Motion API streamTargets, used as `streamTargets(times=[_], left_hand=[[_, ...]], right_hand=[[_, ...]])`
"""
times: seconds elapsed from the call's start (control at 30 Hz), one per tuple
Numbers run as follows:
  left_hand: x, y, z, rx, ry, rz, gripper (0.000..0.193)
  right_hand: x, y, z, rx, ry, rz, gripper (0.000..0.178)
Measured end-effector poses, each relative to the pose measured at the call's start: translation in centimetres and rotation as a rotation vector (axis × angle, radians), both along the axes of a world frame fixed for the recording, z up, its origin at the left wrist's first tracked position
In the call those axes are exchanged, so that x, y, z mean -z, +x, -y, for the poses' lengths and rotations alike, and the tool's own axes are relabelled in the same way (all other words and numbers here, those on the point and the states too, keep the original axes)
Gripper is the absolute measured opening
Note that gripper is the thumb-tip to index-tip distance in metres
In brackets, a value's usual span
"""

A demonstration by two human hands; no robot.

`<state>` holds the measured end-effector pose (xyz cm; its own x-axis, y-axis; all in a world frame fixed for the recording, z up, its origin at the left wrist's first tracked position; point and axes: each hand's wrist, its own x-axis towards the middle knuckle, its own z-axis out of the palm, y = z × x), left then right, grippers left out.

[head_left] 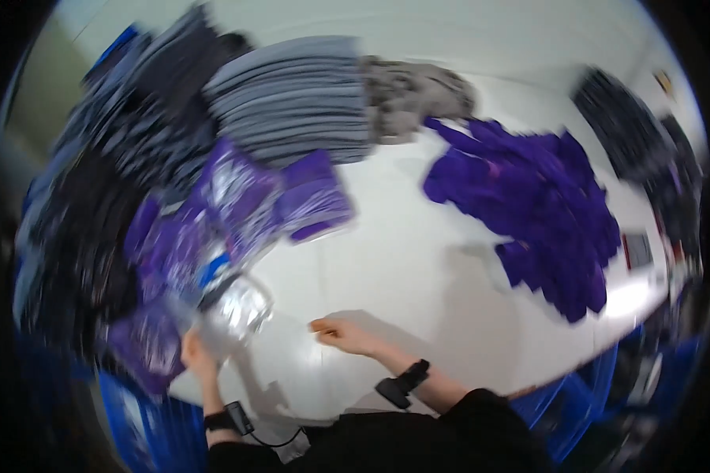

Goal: Folding pieces of purple fabric and placing them into individual plastic bags.

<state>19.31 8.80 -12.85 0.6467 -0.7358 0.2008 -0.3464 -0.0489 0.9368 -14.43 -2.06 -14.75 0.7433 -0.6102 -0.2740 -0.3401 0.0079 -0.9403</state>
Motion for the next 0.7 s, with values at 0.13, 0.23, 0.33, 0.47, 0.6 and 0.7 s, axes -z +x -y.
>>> streamTargets(times=[0.13,0.23,0.33,0.47,0.6,0.7], left_hand=[[5.4,9.7,-3.3,-0.298,0.301,0.055,0.028],[8.4,14.9,-6.7,-0.205,0.551,0.127,0.035],[-2.2,-1.1,-0.7,-0.485,0.993,0.979,0.047],[-1.6,-1.7,2.4,-0.005,0.265,0.966,0.045],[-5.5,-14.6,7.3,0.67,0.105,0.573,0.049],[-9.4,-24.2,7.7,0.921,-0.021,0.269,0.051]], right_hand=[[5.9,-16.1,1.5,1.025,-0.653,-0.514,0.046],[4.5,-27.3,3.2,1.358,-0.86,-1.232,0.044],[6.4,-33.8,1.4,1.269,-0.671,-1.384,0.043],[5.7,-23.5,-1.8,0.635,-0.889,-0.737,0.021],[-2.9,-25.8,-0.7,1.496,-0.687,-0.146,0.009],[-12.8,-22.1,-3.4,1.27,-0.844,0.006,0.013]])
